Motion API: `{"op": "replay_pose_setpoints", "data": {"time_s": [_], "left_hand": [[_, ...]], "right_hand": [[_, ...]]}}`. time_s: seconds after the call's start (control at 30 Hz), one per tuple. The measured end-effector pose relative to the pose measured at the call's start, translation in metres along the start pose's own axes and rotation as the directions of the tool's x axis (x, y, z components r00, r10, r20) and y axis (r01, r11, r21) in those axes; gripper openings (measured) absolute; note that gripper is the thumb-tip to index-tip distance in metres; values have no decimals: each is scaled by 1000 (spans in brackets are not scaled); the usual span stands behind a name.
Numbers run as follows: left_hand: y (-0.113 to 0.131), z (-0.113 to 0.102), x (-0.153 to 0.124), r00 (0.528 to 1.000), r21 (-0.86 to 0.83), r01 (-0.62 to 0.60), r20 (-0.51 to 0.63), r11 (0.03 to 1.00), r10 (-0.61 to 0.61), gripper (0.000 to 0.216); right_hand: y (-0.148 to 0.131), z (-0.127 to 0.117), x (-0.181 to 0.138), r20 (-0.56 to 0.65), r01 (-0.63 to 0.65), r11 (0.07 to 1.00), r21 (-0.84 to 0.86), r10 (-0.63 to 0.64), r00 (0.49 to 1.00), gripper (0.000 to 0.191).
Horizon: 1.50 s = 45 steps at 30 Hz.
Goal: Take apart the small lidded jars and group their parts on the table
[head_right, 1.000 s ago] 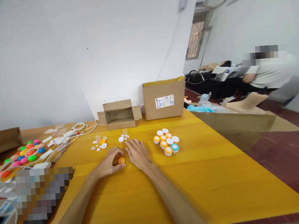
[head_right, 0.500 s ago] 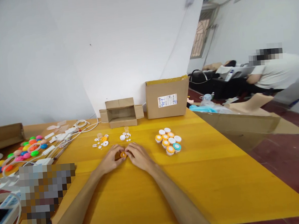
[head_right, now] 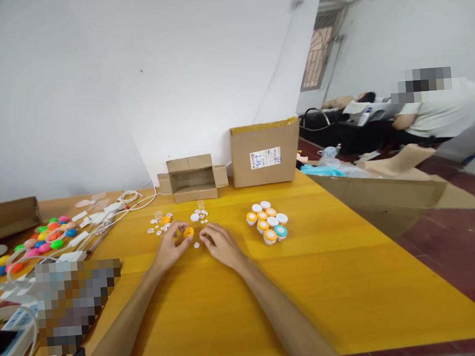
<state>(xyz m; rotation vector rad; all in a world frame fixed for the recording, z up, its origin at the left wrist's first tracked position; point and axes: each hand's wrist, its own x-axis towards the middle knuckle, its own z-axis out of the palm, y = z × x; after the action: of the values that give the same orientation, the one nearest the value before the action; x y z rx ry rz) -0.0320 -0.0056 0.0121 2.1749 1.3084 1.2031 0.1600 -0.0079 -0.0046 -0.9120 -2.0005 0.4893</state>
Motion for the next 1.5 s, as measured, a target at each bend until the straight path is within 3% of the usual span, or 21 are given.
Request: {"op": "replay_pose_setpoints", "data": {"time_s": [0.1,0.3,0.5,0.7,0.87,1.5], "left_hand": [[-5,0,0,999,88,10,-32,996,-7,15],[-11,5,-5,994,154,-34,111,987,17,12],[-2,3,-6,992,110,-56,114,992,44,18],[10,5,-7,979,33,-99,182,994,92,10],[10,8,-7,983,32,-51,181,998,44,7],[11,6,-6,984,80,-34,177,996,20,13]], "right_hand": [[-3,1,-2,62,88,993,-76,-83,995,14],[-4,9,-3,122,170,968,-184,-149,981,15],[1,12,-2,63,91,987,-131,-83,995,17],[-2,13,2,-63,-114,982,147,124,990,14],[-4,16,5,-68,-191,929,317,223,972,12],[0,12,1,-77,-116,978,174,131,988,15]]}}
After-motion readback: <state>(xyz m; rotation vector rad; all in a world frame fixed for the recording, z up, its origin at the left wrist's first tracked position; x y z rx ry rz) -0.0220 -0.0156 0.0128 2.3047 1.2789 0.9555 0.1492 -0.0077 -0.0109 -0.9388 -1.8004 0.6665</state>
